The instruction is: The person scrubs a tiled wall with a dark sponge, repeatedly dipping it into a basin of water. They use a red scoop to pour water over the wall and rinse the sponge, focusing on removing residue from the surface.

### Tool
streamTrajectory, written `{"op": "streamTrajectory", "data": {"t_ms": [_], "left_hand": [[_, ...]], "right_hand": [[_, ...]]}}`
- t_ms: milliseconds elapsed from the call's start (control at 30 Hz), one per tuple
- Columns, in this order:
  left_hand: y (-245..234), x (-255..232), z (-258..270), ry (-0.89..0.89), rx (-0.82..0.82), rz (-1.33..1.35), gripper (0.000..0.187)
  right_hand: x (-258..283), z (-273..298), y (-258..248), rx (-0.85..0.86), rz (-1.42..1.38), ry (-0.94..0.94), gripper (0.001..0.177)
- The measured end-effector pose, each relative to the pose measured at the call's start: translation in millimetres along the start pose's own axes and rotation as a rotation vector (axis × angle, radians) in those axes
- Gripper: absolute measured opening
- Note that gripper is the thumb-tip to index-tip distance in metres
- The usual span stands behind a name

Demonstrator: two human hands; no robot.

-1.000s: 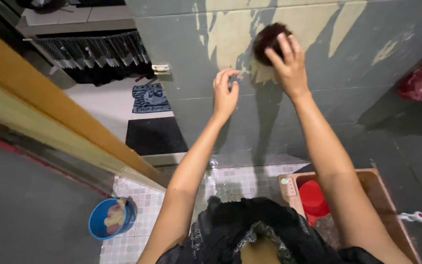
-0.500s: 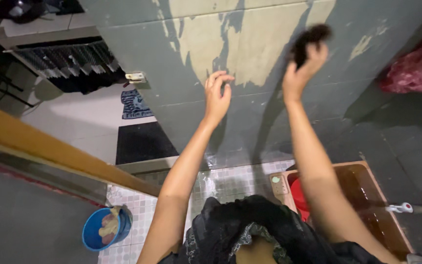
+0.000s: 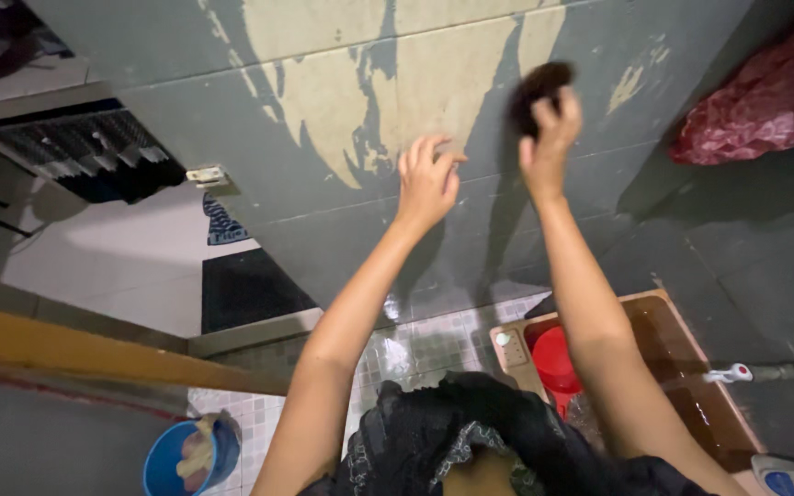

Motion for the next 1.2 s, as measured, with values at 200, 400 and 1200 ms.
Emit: {"op": "streamTrajectory", "data": {"t_ms": [200,400,1200], "left_hand": [[24.1,-12.4,-33.1,0.177,-0.011,-0.270,0.064],[78.2,-0.1,-32.0,0.230,-0.036,-0.486,0.095],[111.6,2.0,-3.2,0.189,0.211,-0.575,0.109]], "right_hand": [[-21.7,-21.5,-21.1,-0.368,-0.079,0.341,0.056],[26.8,-24.4,-15.1,0.056,0.119,0.013,0.056],[-99.7,113.9,-10.5,-0.420,-0.072,0.810,0.065]]}}
Point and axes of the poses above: each hand's wrist, its own z-axis away from the middle knuckle, its own y-axis out of the palm, x = y × z, the point moved 4 cm from there along -z, towards the middle knuckle, and after that the axes turned 11 degrees about -z, right-handed, at the moved point
